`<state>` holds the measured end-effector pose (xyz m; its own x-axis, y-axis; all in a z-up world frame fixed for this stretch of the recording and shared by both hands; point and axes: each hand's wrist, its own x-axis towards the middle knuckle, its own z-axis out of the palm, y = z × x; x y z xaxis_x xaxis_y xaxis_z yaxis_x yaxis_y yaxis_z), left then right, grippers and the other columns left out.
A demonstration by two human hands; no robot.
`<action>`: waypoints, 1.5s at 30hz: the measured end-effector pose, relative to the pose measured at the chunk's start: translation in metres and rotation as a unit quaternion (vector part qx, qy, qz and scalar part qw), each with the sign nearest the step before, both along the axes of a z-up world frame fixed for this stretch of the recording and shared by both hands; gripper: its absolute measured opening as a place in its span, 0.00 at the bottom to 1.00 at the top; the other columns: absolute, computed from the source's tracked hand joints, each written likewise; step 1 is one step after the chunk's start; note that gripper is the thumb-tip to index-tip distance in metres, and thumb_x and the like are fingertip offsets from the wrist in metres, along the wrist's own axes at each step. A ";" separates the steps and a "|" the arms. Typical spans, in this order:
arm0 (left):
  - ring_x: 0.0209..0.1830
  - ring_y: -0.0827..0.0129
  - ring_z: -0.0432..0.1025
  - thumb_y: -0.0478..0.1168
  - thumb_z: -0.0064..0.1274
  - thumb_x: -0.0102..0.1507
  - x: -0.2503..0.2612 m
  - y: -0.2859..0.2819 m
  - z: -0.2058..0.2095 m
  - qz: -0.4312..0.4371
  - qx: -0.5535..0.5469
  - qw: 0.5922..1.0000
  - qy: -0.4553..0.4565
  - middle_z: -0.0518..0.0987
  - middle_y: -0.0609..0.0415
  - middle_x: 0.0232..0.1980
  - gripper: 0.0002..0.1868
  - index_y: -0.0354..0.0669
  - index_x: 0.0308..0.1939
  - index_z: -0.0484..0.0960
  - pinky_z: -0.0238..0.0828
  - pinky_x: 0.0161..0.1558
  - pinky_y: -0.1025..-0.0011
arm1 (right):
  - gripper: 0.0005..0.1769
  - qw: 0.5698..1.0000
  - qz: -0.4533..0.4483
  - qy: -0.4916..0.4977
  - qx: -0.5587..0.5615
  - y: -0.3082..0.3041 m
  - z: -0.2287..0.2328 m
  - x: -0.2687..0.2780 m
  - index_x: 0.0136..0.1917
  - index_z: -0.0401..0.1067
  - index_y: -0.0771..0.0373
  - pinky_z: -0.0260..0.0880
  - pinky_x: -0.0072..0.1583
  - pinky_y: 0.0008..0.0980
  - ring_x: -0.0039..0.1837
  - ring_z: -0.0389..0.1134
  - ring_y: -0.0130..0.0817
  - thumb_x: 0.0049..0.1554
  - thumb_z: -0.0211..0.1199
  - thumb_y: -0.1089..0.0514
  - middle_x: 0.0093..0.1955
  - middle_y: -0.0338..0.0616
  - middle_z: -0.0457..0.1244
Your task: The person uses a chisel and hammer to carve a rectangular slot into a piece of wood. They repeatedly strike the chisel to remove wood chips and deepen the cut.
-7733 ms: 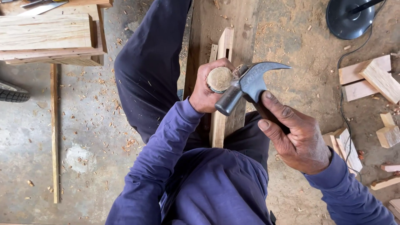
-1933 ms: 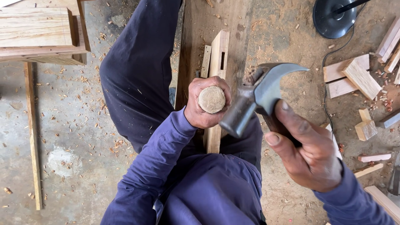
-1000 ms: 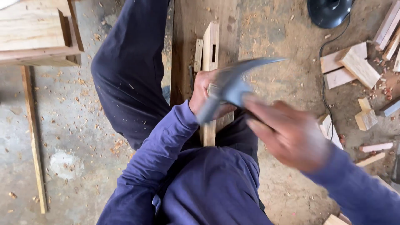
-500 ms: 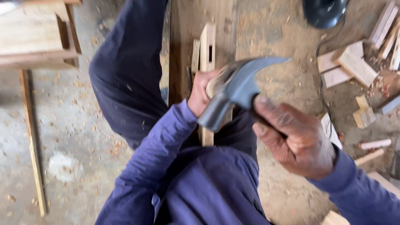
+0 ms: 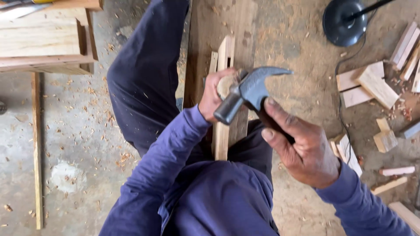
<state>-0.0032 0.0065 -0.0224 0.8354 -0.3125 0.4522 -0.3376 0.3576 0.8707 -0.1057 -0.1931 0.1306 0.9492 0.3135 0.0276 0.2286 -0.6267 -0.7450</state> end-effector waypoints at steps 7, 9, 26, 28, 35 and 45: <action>0.43 0.77 0.76 0.39 0.70 0.57 -0.012 0.007 0.009 0.013 -0.046 0.999 -0.007 0.79 0.58 0.44 0.26 0.35 0.54 0.76 0.75 0.48 0.73 | 0.29 0.999 0.009 0.035 0.037 0.005 0.005 0.002 0.76 0.63 0.65 0.72 0.60 0.28 0.61 0.73 0.34 0.63 0.62 0.59 0.63 0.53 0.70; 0.34 0.78 0.74 0.40 0.69 0.54 -0.015 0.010 0.006 -0.012 -0.046 0.996 0.070 0.79 0.58 0.39 0.20 0.37 0.46 0.80 0.73 0.39 0.76 | 0.28 0.998 0.024 0.028 0.044 0.007 0.007 0.005 0.75 0.64 0.65 0.72 0.61 0.30 0.63 0.72 0.36 0.63 0.62 0.60 0.65 0.56 0.68; 0.34 0.76 0.74 0.35 0.66 0.55 -0.026 0.006 -0.021 -0.019 0.006 0.996 0.086 0.80 0.55 0.36 0.14 0.37 0.42 0.80 0.72 0.40 0.76 | 0.26 0.996 0.076 -0.036 0.019 0.012 0.049 0.014 0.74 0.63 0.59 0.68 0.36 0.28 0.35 0.63 0.25 0.64 0.60 0.58 0.44 0.45 0.66; 0.30 0.76 0.72 0.34 0.66 0.56 -0.027 0.004 -0.009 -0.007 0.043 0.997 0.070 0.77 0.55 0.33 0.11 0.36 0.39 0.80 0.69 0.37 0.77 | 0.23 0.995 0.043 -0.072 0.049 0.010 0.038 0.013 0.75 0.61 0.55 0.70 0.40 0.29 0.39 0.65 0.27 0.68 0.57 0.60 0.51 0.51 0.65; 0.35 0.76 0.72 0.37 0.70 0.53 -0.032 -0.001 -0.015 -0.008 0.015 0.994 0.105 0.79 0.54 0.37 0.22 0.36 0.48 0.80 0.70 0.40 0.74 | 0.29 0.993 0.017 0.059 -0.097 -0.005 0.022 -0.007 0.74 0.66 0.54 0.68 0.39 0.28 0.35 0.64 0.29 0.60 0.66 0.58 0.39 0.45 0.65; 0.47 0.71 0.76 0.39 0.71 0.53 0.000 -0.001 0.021 0.002 -0.049 0.995 -0.090 0.79 0.54 0.47 0.27 0.36 0.51 0.74 0.73 0.53 0.72 | 0.31 0.994 0.043 -0.023 0.101 -0.002 0.009 -0.008 0.81 0.60 0.54 0.79 0.60 0.35 0.62 0.73 0.38 0.66 0.60 0.58 0.71 0.53 0.66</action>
